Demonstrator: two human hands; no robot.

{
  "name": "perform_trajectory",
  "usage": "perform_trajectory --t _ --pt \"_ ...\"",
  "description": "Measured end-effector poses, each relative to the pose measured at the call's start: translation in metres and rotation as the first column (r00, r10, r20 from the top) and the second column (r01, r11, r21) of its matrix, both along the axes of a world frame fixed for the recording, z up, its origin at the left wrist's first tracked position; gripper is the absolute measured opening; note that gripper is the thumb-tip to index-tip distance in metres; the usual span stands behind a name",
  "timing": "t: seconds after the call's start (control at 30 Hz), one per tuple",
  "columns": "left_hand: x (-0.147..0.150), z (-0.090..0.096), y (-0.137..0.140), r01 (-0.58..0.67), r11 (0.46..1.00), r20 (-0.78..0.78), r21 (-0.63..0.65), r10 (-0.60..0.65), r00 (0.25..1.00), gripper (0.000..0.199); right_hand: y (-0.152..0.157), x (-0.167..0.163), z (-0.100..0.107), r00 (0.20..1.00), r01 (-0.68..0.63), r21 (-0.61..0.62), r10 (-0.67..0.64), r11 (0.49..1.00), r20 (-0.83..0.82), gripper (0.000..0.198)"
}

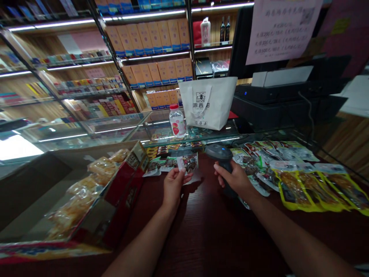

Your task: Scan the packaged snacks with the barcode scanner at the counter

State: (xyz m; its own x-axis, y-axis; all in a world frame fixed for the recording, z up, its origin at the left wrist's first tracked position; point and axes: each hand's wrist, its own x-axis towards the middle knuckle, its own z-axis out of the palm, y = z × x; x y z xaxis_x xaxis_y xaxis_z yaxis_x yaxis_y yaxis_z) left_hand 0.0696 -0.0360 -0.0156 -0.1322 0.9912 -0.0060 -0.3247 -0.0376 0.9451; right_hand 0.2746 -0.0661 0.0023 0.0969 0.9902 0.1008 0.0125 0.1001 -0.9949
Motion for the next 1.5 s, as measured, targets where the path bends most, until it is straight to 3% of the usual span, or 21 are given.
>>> perform_trajectory --t 0.37,0.67,1.2,1.5 --pt "-0.004 -0.004 0.006 -0.078 0.994 0.011 0.077 0.078 0.997 0.034 -0.018 -0.014 0.005 0.948 -0.309 -0.162 0.317 0.937 0.025 0.047" --pt "-0.004 -0.005 0.007 -0.072 0.994 -0.004 0.082 0.072 0.997 0.04 -0.021 -0.015 0.01 0.959 -0.271 -0.146 0.28 0.952 0.049 0.042" --pt "-0.002 -0.002 0.004 -0.052 0.998 -0.03 0.047 0.054 0.998 0.033 -0.019 -0.014 0.004 0.962 -0.263 -0.108 0.269 0.959 0.049 0.045" --pt "-0.003 -0.001 -0.002 -0.045 0.997 -0.01 0.07 0.046 0.999 0.03 -0.015 -0.012 -0.001 0.946 -0.311 -0.078 0.317 0.947 0.075 0.048"
